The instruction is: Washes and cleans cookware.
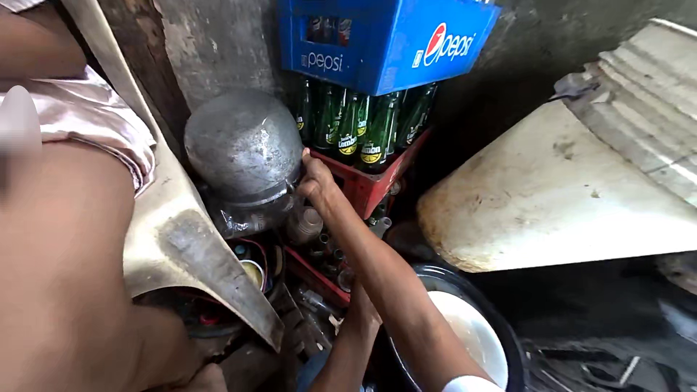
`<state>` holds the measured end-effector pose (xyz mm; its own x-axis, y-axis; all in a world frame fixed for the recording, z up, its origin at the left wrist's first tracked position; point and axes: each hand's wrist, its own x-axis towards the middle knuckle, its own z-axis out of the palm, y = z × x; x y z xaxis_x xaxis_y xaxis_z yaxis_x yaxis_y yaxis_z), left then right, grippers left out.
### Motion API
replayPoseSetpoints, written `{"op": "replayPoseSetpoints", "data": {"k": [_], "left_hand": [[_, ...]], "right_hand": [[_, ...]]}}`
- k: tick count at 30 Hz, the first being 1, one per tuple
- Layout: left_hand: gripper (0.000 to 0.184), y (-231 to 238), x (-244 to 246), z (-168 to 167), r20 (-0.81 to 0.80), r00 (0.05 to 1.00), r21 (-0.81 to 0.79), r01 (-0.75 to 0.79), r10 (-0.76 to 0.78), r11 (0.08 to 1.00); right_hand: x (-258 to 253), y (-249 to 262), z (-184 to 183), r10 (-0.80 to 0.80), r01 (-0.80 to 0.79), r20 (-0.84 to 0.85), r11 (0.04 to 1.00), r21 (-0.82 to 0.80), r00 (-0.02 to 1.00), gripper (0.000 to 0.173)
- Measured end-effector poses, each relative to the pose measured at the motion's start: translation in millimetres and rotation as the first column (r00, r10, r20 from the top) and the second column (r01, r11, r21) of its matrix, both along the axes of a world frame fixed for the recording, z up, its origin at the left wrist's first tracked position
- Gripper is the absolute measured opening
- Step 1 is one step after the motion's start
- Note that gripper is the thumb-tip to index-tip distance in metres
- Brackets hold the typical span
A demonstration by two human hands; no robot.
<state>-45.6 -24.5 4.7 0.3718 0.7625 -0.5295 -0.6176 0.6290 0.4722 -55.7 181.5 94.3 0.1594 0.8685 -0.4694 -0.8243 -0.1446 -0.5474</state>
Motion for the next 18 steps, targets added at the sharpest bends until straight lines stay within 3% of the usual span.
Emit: {"op": "replayPoseSetpoints", "data": {"k": [4, 7, 10, 12, 14, 16, 18], "left_hand": [[0.041, 13, 15, -51, 0.103, 0.995, 0.165, -0.014, -0.003, 0.986], [0.04, 8, 22, -39, 0.017, 0.998, -0.047, -0.053, 0.054, 0.997], [0.044, 22, 33, -64, 0.06, 0.998, -0.012, -0.023, 0.024, 1.0], [0.043, 23, 33, -84, 0.083, 0.996, 0.051, 0.022, -0.026, 0.998], [0.039, 12, 22, -73, 0.143, 0.988, 0.037, 0.047, -0.052, 0.998], [0.027, 16, 30, -43, 0.049, 0.998, -0.062, -0.034, 0.037, 0.998], [0.025, 23, 28, -80, 0.268, 0.962, 0.171, 0.003, -0.05, 0.985]], "right_hand": [[4, 4, -1, 0.016, -0.014, 0.027, 0.999, -0.042, 1.0, 0.043], [9, 4, 15, 0.038, -0.033, 0.058, 0.996, -0.079, 0.998, 0.044], [9, 11, 34, -0.007, 0.015, 0.112, 0.997, -0.071, 0.994, 0.042], [11, 22, 27, -0.061, 0.071, 0.194, 0.997, -0.044, 0.979, 0.045], [9, 25, 10, -0.067, 0.081, 0.333, 0.996, -0.026, 0.94, 0.049], [7, 26, -5, -0.067, 0.083, 0.483, 0.996, -0.013, 0.873, 0.052], [4, 26, -7, -0.076, 0.102, 0.554, 0.995, -0.016, 0.829, 0.052]]}}
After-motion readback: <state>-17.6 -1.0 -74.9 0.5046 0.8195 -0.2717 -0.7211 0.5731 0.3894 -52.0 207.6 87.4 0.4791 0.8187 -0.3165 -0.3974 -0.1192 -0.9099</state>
